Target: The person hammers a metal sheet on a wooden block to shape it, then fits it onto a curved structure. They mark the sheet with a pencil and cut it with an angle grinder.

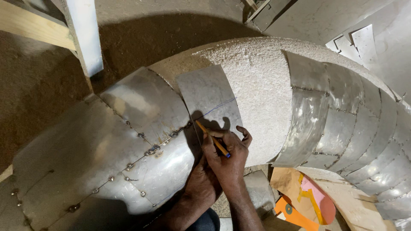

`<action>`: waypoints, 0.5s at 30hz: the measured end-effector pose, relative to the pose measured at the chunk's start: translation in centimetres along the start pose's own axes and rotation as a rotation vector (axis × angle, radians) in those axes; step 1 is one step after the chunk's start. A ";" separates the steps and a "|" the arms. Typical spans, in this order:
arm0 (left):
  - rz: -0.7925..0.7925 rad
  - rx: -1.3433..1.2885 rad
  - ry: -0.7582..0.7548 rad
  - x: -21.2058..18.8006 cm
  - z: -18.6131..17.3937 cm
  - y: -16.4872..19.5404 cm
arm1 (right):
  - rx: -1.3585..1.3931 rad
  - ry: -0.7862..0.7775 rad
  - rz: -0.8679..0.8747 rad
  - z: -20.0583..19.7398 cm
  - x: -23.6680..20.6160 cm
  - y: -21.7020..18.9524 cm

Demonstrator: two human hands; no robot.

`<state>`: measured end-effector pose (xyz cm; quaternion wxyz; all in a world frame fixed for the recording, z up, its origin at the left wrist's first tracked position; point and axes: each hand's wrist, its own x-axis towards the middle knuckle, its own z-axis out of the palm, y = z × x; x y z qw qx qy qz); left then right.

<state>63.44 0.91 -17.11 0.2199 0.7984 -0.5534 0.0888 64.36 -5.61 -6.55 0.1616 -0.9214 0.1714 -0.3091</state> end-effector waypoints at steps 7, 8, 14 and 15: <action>0.051 -0.036 -0.081 0.6 -2.5 -0.8 | -0.011 0.103 0.061 -1.5 1.1 1.3; 0.039 -0.034 -0.036 0.7 -2.9 -0.8 | -0.013 0.140 0.083 -1.9 0.8 1.6; -0.011 -0.027 0.124 1.1 -4.4 -0.4 | -0.033 0.262 0.305 -5.2 -4.7 4.1; -0.006 0.018 0.095 1.2 -4.5 -0.2 | -0.015 0.273 0.285 -5.7 -6.2 4.5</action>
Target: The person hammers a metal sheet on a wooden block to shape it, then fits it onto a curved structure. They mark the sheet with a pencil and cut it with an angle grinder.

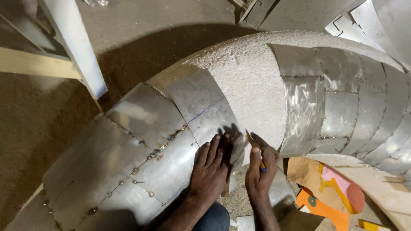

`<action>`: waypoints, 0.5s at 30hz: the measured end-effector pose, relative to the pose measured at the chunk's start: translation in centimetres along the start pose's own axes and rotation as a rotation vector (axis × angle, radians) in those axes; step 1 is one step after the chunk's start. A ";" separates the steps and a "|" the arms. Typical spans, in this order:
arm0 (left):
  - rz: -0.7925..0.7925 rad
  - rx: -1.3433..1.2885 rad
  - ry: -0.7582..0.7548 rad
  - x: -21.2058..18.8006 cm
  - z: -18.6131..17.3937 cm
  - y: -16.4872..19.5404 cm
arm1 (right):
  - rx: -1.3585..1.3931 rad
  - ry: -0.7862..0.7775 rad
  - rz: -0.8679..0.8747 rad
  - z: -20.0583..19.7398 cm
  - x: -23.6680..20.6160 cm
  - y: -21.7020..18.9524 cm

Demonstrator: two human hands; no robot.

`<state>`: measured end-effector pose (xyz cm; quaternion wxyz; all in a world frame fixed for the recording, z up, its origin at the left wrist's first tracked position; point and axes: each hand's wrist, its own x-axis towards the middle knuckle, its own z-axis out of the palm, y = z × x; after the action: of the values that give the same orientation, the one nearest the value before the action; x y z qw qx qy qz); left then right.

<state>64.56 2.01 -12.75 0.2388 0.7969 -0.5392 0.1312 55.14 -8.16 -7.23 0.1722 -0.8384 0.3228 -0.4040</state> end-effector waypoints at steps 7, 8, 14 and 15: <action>0.009 -0.087 0.068 0.4 -0.4 1.0 | 0.077 -0.069 0.264 -6.4 -12.1 6.5; 0.003 -0.066 0.021 0.4 -0.6 1.2 | 0.149 -0.081 0.337 -7.6 -13.8 7.1; -0.010 0.085 -0.145 0.7 -1.7 2.5 | 0.555 -0.094 0.303 -17.0 -15.6 6.0; -0.022 0.107 -0.129 0.8 -1.8 2.7 | 0.591 -0.169 0.187 -19.0 -14.7 4.7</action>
<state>62.51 1.50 -10.20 0.1622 0.8212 -0.5370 0.1053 31.45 -2.17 -6.49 0.4707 -0.7496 0.2517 -0.3915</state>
